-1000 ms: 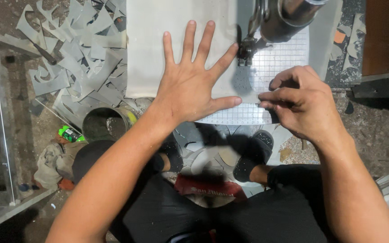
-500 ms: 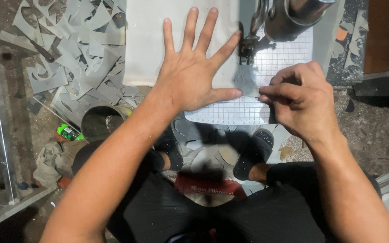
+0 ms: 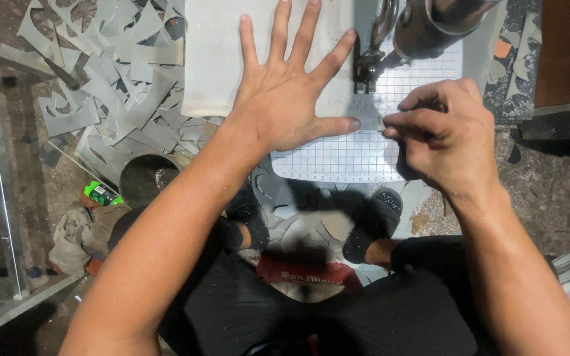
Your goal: The person sits on the floor and uses a vertical cutting machine to cut shapes from white sheets. They repeatedly position the sheet under the blade, guide it through the cut, and remove the finished piece to continue with the next sheet.
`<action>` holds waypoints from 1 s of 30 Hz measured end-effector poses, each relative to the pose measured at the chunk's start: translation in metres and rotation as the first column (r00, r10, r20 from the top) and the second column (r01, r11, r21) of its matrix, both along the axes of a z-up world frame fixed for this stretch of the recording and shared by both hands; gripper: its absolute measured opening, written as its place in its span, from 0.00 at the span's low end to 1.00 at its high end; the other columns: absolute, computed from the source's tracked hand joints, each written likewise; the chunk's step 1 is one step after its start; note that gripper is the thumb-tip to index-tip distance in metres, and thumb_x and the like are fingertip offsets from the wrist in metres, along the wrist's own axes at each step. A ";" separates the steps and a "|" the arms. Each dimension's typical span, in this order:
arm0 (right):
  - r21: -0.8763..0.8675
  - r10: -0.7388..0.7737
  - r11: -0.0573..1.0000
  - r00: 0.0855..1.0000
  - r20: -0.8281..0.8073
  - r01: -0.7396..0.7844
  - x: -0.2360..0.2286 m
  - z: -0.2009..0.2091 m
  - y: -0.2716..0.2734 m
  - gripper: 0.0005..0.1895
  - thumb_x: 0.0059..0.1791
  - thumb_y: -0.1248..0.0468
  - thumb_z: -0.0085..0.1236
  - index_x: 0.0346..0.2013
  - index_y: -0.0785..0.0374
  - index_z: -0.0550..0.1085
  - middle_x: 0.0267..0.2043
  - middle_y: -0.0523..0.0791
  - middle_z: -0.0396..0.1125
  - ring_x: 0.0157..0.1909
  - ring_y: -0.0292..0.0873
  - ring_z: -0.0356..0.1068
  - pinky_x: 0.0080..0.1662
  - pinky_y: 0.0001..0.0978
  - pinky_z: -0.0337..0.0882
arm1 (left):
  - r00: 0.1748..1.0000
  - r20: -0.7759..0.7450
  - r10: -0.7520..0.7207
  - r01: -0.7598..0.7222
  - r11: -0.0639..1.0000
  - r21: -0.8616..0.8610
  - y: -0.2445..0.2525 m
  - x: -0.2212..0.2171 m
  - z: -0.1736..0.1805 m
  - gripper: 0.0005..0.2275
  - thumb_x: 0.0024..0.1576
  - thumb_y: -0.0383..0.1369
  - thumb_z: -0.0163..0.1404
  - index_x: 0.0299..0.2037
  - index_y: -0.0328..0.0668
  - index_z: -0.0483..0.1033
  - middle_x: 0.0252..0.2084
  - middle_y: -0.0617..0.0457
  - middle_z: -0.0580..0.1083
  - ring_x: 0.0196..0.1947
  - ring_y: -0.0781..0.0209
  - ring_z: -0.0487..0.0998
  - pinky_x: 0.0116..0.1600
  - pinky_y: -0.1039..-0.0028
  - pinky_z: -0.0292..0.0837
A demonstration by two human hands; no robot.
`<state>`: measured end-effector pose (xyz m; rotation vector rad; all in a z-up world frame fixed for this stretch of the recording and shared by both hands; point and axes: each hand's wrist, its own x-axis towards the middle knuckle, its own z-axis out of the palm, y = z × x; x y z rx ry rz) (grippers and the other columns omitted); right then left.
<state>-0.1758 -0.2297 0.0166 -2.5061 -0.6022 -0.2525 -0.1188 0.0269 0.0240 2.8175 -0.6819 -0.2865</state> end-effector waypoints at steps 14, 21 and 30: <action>-0.075 0.044 0.996 0.997 0.058 -0.040 0.016 -0.001 -0.004 0.06 0.49 0.70 0.72 0.39 0.56 0.84 0.50 0.42 0.73 0.52 0.41 0.66 0.49 0.28 0.71 | 0.999 0.015 0.041 -0.041 0.999 -0.026 -0.002 0.009 -0.003 0.48 0.49 0.71 0.48 0.78 0.61 0.47 0.79 0.35 0.35 0.77 0.30 0.26 0.69 0.22 0.17; -0.075 0.042 0.996 0.998 0.046 -0.038 0.022 0.004 -0.003 0.08 0.50 0.70 0.72 0.41 0.55 0.84 0.53 0.44 0.73 0.55 0.42 0.68 0.51 0.29 0.72 | 0.997 0.013 0.080 -0.080 0.996 -0.034 -0.003 0.009 -0.001 0.48 0.50 0.71 0.48 0.78 0.60 0.47 0.79 0.33 0.36 0.76 0.28 0.26 0.68 0.21 0.18; -0.162 0.104 0.984 0.984 0.147 -0.080 0.039 0.018 0.000 0.09 0.44 0.69 0.76 0.37 0.59 0.84 0.45 0.47 0.72 0.50 0.47 0.69 0.46 0.37 0.72 | 0.987 0.040 0.158 -0.156 0.986 -0.065 -0.007 0.000 -0.001 0.47 0.53 0.68 0.50 0.78 0.54 0.48 0.78 0.30 0.36 0.75 0.25 0.25 0.66 0.18 0.19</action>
